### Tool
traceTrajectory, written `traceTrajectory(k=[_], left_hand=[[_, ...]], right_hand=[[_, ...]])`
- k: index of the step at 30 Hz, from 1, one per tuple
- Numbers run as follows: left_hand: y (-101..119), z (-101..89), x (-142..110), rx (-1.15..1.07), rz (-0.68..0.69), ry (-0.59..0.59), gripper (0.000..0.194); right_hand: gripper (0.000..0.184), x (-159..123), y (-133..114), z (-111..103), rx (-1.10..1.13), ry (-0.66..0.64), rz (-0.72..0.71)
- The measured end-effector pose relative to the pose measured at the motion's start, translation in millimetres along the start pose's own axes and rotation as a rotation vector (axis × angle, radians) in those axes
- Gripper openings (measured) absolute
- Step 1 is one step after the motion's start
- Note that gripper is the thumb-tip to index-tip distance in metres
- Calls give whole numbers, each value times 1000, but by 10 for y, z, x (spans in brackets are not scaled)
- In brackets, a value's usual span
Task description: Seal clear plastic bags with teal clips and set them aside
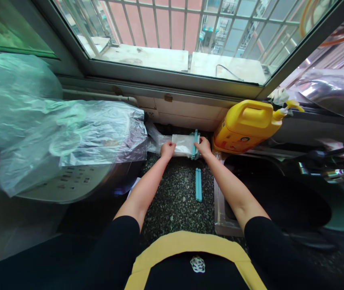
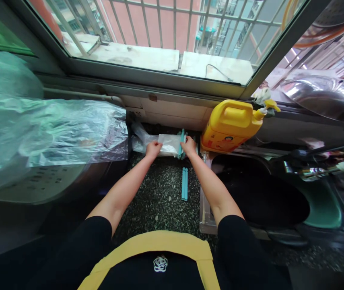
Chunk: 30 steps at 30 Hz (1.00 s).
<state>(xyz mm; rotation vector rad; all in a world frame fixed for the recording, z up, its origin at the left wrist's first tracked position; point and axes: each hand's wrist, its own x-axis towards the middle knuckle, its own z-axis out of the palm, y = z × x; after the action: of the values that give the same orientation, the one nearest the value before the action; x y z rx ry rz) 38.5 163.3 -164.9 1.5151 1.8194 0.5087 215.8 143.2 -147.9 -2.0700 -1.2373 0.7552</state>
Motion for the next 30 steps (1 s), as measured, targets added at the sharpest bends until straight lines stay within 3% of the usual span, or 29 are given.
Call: traceTrajectory(k=[12, 19, 23, 26, 30], left_hand=[[-33, -10, -15, 54, -49, -16, 18], [-17, -201, -190, 44, -57, 46, 18], [-25, -411, -453, -21, 42, 56, 17], [-38, -604, -785, -107, 169, 25, 12], [-72, -992, -1347, -329, 460, -95, 13]], right_hand=[[36, -57, -89, -33, -228, -23, -7], [41, -40, -124, -97, -307, -1, -27], [35, -94, -307, -142, -328, 37, -126], [27, -183, -538, -108, -288, 36, -281], [18, -373, -911, 34, -162, -48, -509]])
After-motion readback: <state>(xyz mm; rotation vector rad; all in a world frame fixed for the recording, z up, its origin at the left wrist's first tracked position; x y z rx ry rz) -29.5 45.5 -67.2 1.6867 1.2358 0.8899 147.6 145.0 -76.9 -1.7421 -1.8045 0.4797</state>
